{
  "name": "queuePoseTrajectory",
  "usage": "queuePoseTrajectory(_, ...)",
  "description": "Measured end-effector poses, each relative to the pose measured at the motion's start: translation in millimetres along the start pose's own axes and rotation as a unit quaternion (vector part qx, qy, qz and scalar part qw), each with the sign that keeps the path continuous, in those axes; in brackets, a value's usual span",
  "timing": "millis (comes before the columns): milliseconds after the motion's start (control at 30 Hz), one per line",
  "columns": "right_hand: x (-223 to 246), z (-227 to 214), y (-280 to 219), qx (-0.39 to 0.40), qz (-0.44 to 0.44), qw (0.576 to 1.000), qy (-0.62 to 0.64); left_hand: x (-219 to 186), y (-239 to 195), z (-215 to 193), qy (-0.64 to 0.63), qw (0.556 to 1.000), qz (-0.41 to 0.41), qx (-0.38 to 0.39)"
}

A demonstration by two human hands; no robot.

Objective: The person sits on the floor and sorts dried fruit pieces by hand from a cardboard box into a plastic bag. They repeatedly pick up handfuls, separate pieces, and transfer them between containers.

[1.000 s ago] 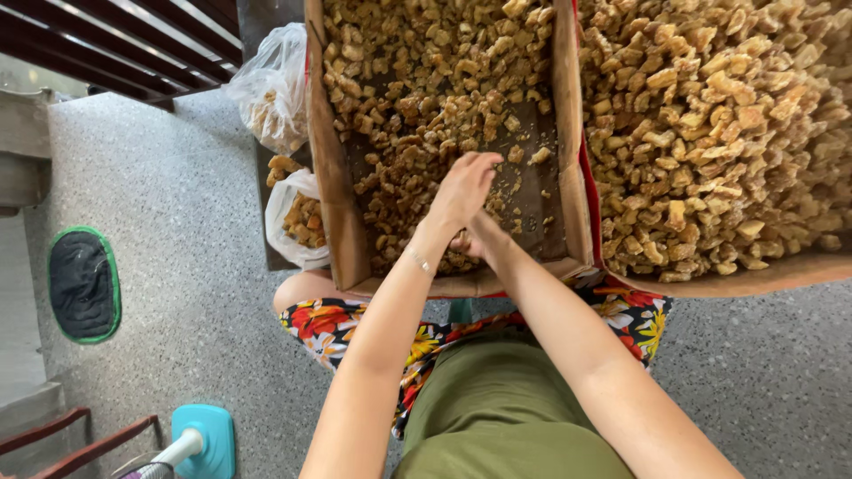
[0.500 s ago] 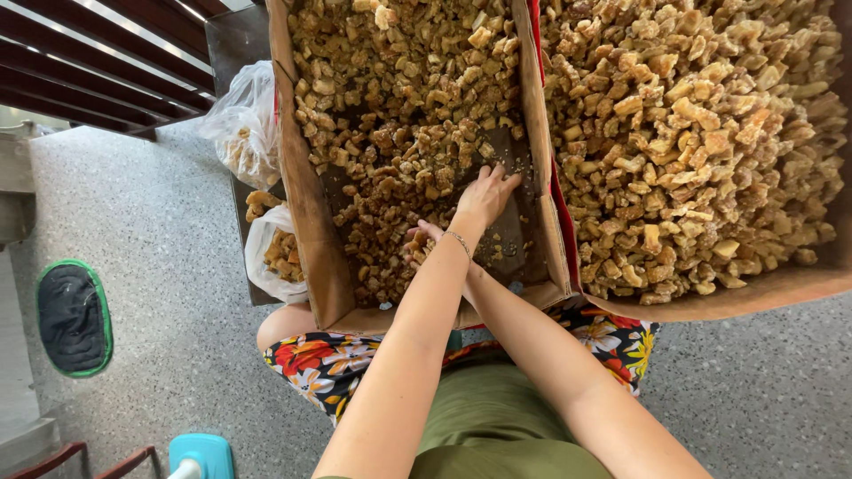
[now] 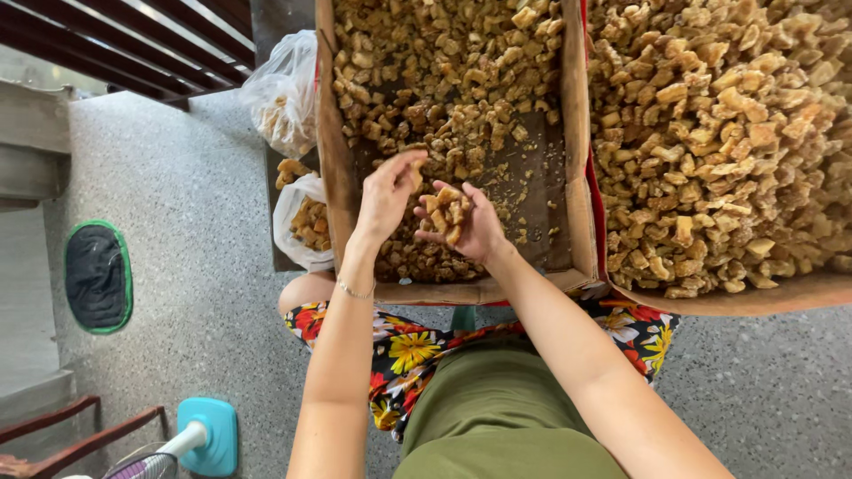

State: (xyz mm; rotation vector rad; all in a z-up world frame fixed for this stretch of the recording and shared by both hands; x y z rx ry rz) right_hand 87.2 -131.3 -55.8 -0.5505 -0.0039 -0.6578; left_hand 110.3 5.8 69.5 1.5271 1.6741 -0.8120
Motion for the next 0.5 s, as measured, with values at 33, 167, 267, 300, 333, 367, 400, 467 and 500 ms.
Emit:
queuePoseTrajectory(33,0,2,-2,0.002,0.000,1.000,0.003,2,-12,1,-0.004,0.999,-0.026,0.024)
queuePoseTrajectory(167,2,-6,-2,-0.037,-0.016,0.999,-0.017,-6,-43,25,-0.044,0.993,-0.055,0.094)
queuePoseTrajectory(267,4,-21,4,-0.026,-0.031,0.999,-0.003,-10,-53,31,-0.039,0.995,-0.049,0.073)
queuePoseTrajectory(300,5,-27,7,-0.025,-0.039,0.999,0.009,-7,-56,31,-0.029,0.997,-0.051,0.057)
queuePoseTrajectory(333,5,-33,9,-0.024,-0.047,0.998,0.023,-1,-60,26,-0.010,0.998,-0.055,0.025)
queuePoseTrajectory(367,6,-39,11,-0.027,-0.054,0.998,0.011,7,-64,20,0.008,0.998,-0.059,-0.008)
queuePoseTrajectory(400,6,-45,12,-0.030,-0.059,0.998,0.000,18,-71,13,0.028,0.997,-0.064,-0.042)
queuePoseTrajectory(467,6,-52,16,-0.024,-0.061,0.998,0.001,37,-87,4,0.119,0.987,-0.032,-0.107)
queuePoseTrajectory(500,5,-54,18,-0.017,-0.059,0.998,0.013,46,-96,2,0.164,0.977,-0.016,-0.139)
Point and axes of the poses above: each hand's wrist, its own y-axis towards the middle knuckle, its own z-axis out of the palm, x = y × z, the point moved 6 cm from there along y, towards the middle knuckle, and after that the axes turned 3 degrees about -z, right-handed, at the moved point
